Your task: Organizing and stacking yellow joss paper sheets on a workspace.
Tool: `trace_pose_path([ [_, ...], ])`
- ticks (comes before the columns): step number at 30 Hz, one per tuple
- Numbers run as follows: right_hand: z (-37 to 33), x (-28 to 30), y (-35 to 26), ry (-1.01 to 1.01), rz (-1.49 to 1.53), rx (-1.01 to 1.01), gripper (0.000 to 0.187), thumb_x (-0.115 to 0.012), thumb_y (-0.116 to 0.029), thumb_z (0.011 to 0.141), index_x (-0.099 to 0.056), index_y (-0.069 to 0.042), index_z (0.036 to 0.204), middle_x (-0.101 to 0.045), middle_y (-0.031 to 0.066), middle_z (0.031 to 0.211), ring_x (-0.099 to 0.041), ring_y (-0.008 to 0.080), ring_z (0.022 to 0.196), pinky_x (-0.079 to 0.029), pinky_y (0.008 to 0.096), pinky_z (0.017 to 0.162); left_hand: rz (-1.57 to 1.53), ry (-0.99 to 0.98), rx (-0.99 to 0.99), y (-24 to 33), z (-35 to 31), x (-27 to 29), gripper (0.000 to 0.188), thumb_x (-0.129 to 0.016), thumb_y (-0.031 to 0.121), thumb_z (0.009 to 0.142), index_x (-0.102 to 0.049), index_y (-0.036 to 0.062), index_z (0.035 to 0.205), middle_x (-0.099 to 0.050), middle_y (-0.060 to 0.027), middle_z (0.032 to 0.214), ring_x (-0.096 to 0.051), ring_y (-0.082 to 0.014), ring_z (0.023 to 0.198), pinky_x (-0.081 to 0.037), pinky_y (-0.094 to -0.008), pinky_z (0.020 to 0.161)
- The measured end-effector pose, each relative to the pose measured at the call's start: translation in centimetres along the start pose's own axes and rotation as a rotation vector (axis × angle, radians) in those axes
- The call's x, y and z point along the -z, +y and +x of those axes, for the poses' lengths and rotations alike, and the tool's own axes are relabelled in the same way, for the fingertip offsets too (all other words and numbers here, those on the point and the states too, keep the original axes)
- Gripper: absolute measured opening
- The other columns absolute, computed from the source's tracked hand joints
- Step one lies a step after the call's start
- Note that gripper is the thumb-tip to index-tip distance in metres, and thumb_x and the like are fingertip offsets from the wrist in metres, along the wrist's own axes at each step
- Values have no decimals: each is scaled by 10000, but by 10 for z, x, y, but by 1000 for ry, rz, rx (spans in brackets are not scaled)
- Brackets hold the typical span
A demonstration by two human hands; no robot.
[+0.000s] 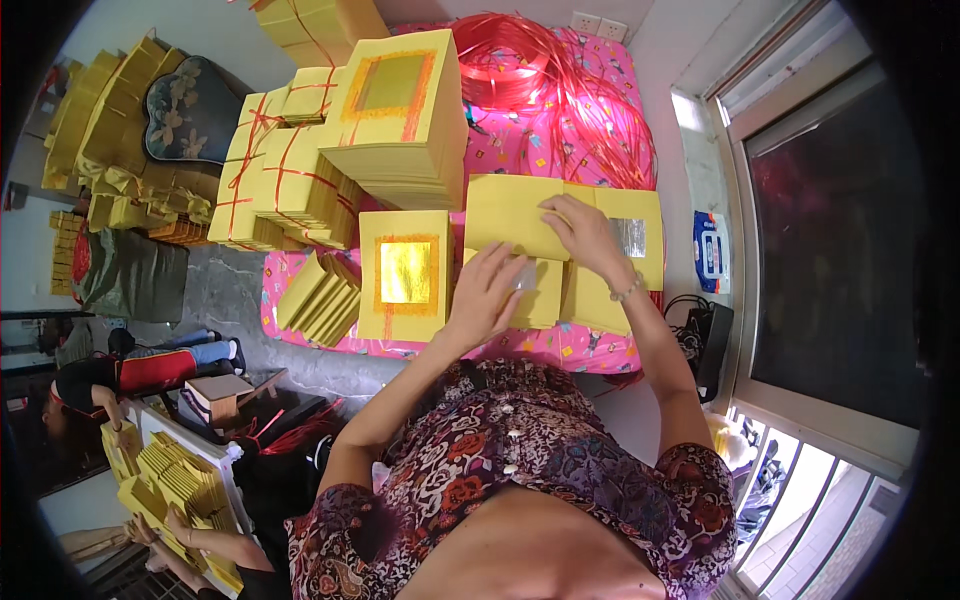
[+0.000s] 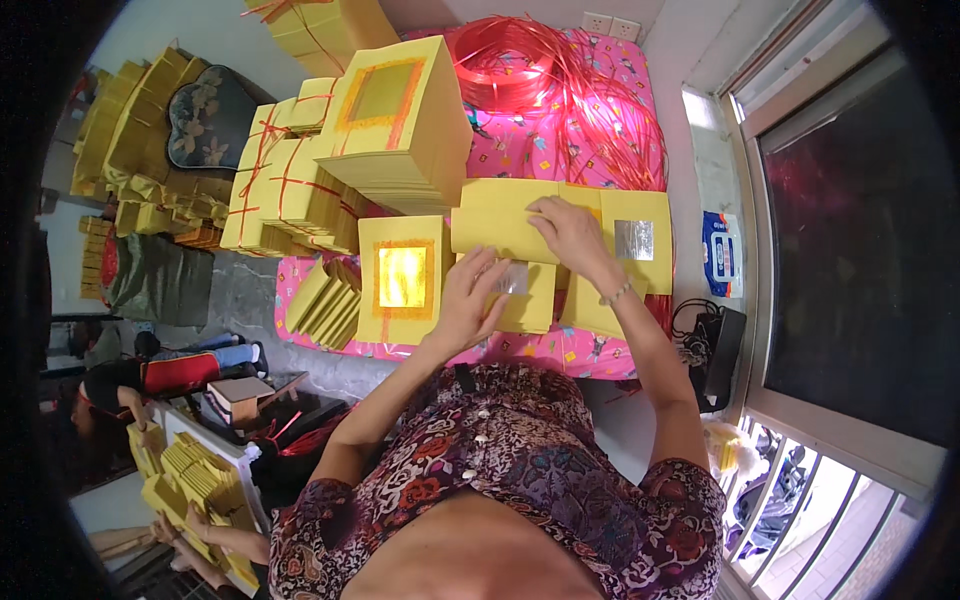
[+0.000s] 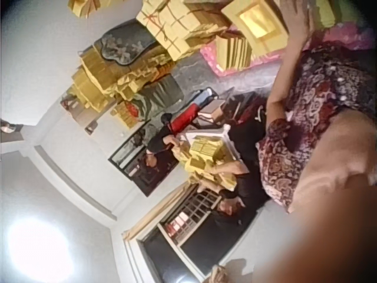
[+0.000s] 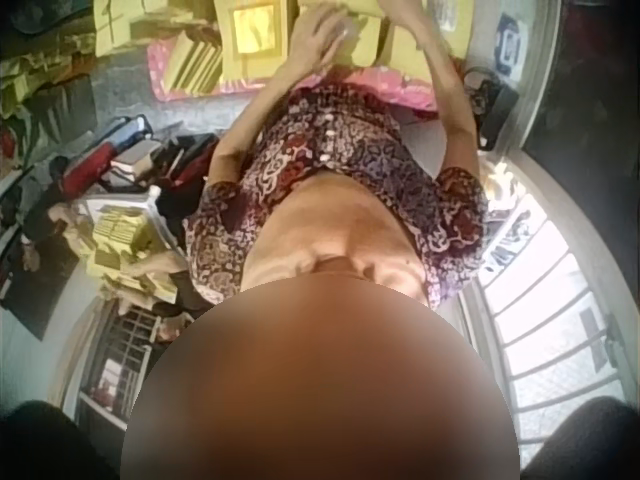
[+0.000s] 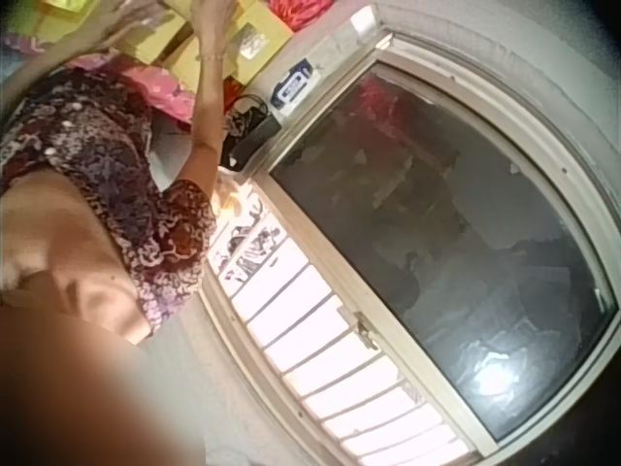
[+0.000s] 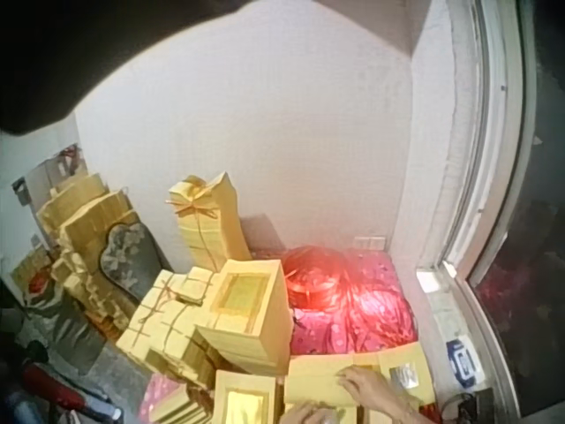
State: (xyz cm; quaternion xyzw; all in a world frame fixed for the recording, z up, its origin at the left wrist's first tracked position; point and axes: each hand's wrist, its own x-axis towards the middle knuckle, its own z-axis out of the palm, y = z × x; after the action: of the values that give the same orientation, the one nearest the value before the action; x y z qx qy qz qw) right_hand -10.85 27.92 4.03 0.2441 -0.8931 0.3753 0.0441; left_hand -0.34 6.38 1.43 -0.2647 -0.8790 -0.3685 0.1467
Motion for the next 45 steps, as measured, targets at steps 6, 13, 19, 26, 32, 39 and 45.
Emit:
trace_pose_path([
  [6, 39, -15, 37, -47, -25, -80, 241, -596, -250, 934, -640, -38, 1038, -643, 176, 958, -628, 381, 895, -496, 463, 790, 228, -141, 72, -12, 31, -20, 697, -612, 365, 894, -350, 169, 1509, -261, -237, 1541, -223, -445, 1429, -218, -557, 1152],
  [13, 57, -21, 46, -75, -210, -38, 206, -615, -229, 912, -671, -62, 1018, -612, 149, 974, -573, 358, 997, -468, 455, 851, 289, -187, 120, -29, 40, -34, 721, -581, 448, 904, -322, 186, 1524, -234, -242, 1555, -208, -443, 1436, -187, -564, 1158],
  [19, 76, -35, 51, -119, -252, -6, 211, -614, -214, 904, -680, -61, 1032, -627, 145, 987, -595, 343, 989, -481, 461, 828, 286, -216, 111, -33, 43, -37, 710, -568, 466, 913, -331, 178, 1518, -255, -248, 1546, -218, -446, 1431, -195, -566, 1152],
  [26, 86, -50, 45, -255, -66, -53, 218, -574, -183, 920, -672, -41, 1053, -639, 154, 1010, -610, 335, 990, -488, 458, 863, 283, -230, 120, -32, 44, -36, 695, -562, 468, 919, -353, 160, 1505, -265, -251, 1541, -223, -444, 1429, -194, -559, 1154],
  [32, 83, -45, 40, -257, -93, -51, 256, -575, -198, 914, -666, -38, 1091, -620, 151, 1017, -598, 340, 1007, -479, 453, 882, 279, -254, 125, -30, 43, -36, 681, -560, 458, 921, -365, 153, 1498, -258, -249, 1545, -216, -442, 1432, -187, -554, 1159],
  [39, 79, -47, 41, -271, -134, -51, 281, -598, -206, 902, -658, -32, 1115, -605, 147, 1063, -580, 331, 1050, -466, 449, 910, 280, -259, 113, -31, 42, -38, 691, -567, 453, 915, -359, 156, 1504, -253, -248, 1548, -211, -440, 1436, -180, -551, 1161],
  [45, 77, -48, 41, -263, -135, -19, 319, -626, -219, 892, -636, -41, 1157, -591, 150, 1109, -581, 335, 1056, -467, 454, 917, 270, -244, 103, -30, 42, -37, 694, -569, 451, 914, -358, 154, 1506, -259, -251, 1545, -212, -441, 1436, -179, -553, 1161],
])
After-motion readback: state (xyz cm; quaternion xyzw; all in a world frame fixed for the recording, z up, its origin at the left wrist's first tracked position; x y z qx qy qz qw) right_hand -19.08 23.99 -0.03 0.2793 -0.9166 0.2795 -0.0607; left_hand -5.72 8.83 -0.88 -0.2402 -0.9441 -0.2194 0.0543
